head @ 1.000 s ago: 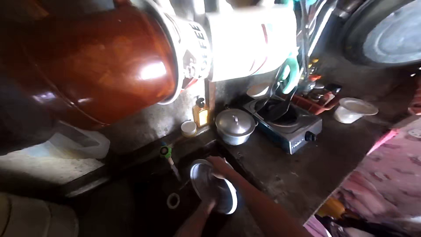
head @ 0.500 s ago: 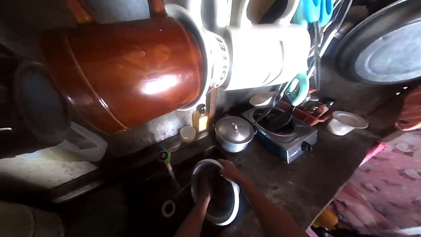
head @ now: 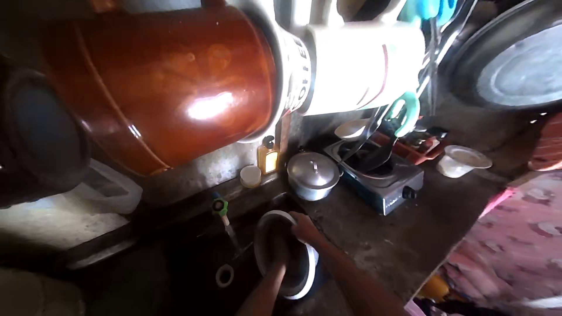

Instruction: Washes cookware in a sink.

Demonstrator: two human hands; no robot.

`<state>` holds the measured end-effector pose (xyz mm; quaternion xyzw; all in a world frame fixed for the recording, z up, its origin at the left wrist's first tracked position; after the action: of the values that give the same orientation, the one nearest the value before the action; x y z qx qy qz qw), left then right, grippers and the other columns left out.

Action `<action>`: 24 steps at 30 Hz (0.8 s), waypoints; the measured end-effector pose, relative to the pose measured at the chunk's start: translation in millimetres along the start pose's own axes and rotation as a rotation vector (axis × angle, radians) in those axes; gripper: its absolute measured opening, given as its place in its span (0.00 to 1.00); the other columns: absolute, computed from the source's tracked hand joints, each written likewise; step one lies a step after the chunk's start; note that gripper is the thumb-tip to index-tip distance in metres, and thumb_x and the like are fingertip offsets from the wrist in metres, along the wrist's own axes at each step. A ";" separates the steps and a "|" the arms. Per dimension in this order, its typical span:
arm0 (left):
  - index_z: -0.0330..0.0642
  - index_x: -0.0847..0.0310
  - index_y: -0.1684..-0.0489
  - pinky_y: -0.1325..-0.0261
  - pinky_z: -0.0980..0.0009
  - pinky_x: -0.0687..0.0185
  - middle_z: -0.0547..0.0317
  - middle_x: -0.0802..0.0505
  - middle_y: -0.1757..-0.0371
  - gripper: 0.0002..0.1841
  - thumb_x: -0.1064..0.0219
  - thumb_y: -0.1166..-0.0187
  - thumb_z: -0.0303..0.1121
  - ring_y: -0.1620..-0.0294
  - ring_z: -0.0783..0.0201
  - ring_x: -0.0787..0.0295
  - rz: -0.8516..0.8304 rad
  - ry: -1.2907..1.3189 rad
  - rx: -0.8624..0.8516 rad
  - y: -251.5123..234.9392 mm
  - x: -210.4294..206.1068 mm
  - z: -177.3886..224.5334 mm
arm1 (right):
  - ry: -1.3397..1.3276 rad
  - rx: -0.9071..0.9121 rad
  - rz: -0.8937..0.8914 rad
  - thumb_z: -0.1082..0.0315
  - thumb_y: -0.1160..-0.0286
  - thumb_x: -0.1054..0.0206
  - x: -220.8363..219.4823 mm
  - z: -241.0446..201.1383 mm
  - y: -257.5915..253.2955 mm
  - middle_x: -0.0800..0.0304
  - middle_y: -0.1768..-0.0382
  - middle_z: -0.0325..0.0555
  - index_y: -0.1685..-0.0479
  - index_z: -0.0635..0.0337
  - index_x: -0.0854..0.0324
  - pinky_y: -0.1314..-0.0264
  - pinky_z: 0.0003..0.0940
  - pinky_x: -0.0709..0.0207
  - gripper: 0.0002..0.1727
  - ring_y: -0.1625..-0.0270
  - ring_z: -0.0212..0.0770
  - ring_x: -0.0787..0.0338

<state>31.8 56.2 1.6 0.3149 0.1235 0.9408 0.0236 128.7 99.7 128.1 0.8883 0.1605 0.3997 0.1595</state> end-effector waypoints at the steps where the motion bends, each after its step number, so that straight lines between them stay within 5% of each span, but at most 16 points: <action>1: 0.28 0.25 0.24 0.16 0.51 0.32 0.34 0.17 0.25 0.22 0.43 0.11 0.33 0.20 0.43 0.23 -0.047 -0.012 -0.003 12.4 -3.0 11.2 | 0.004 -0.016 0.004 0.75 0.25 0.35 0.1 -1.2 0.8 0.16 0.32 0.65 0.25 0.61 0.22 0.26 0.65 0.27 0.25 0.27 0.62 0.17; 3: 0.27 0.34 0.17 0.12 0.52 0.40 0.33 0.24 0.18 0.25 0.45 0.10 0.30 0.14 0.42 0.32 -0.267 -0.021 0.007 43.2 0.4 21.2 | 0.008 -0.031 0.003 0.75 0.25 0.35 -0.7 -1.1 0.8 0.16 0.31 0.65 0.26 0.60 0.22 0.26 0.66 0.27 0.25 0.27 0.62 0.17; 10: 0.23 0.29 0.23 0.15 0.51 0.34 0.28 0.20 0.23 0.23 0.43 0.12 0.30 0.18 0.40 0.26 -0.049 -0.066 0.041 13.9 -7.7 11.9 | -0.027 -0.022 0.027 0.77 0.24 0.35 4.2 10.9 6.2 0.15 0.33 0.66 0.26 0.63 0.22 0.25 0.59 0.26 0.25 0.29 0.61 0.16; 14: 0.21 0.33 0.20 0.15 0.49 0.36 0.26 0.23 0.21 0.23 0.45 0.10 0.28 0.17 0.38 0.29 -0.303 0.007 0.075 52.4 2.0 24.0 | -0.028 -0.001 0.031 0.78 0.25 0.37 6.2 12.9 4.2 0.15 0.34 0.67 0.28 0.65 0.22 0.27 0.60 0.25 0.24 0.30 0.62 0.15; 18: 0.25 0.26 0.25 0.19 0.51 0.29 0.30 0.16 0.28 0.24 0.36 0.16 0.31 0.24 0.41 0.21 -0.093 0.002 0.061 26.8 -0.6 5.8 | -0.031 -0.008 0.034 0.78 0.24 0.37 5.4 12.9 6.4 0.15 0.33 0.66 0.27 0.65 0.22 0.25 0.59 0.26 0.24 0.29 0.61 0.16; 22: 0.22 0.33 0.21 0.16 0.49 0.36 0.26 0.23 0.21 0.23 0.43 0.11 0.27 0.18 0.37 0.29 -0.314 0.006 0.136 53.9 14.1 18.8 | -0.033 -0.039 0.038 0.78 0.24 0.36 5.6 8.9 6.2 0.16 0.32 0.67 0.26 0.64 0.22 0.26 0.59 0.26 0.24 0.28 0.61 0.16; 24: 0.24 0.25 0.26 0.19 0.50 0.29 0.29 0.16 0.28 0.23 0.38 0.13 0.33 0.24 0.40 0.21 -0.141 0.005 0.124 22.1 10.1 -3.5 | -0.032 -0.029 0.024 0.77 0.24 0.36 3.2 10.3 6.6 0.16 0.32 0.66 0.26 0.63 0.22 0.26 0.59 0.26 0.25 0.28 0.60 0.16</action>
<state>22.4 35.3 10.4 0.3039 0.2037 0.9280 0.0700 139.5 93.5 126.4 0.8941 0.1414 0.3895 0.1700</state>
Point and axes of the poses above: each hand's wrist, its own y-axis away from the middle knuckle, its own x-axis out of the back of the hand, z = x × y, the point moved 1 cm from there along -y, towards the middle knuckle
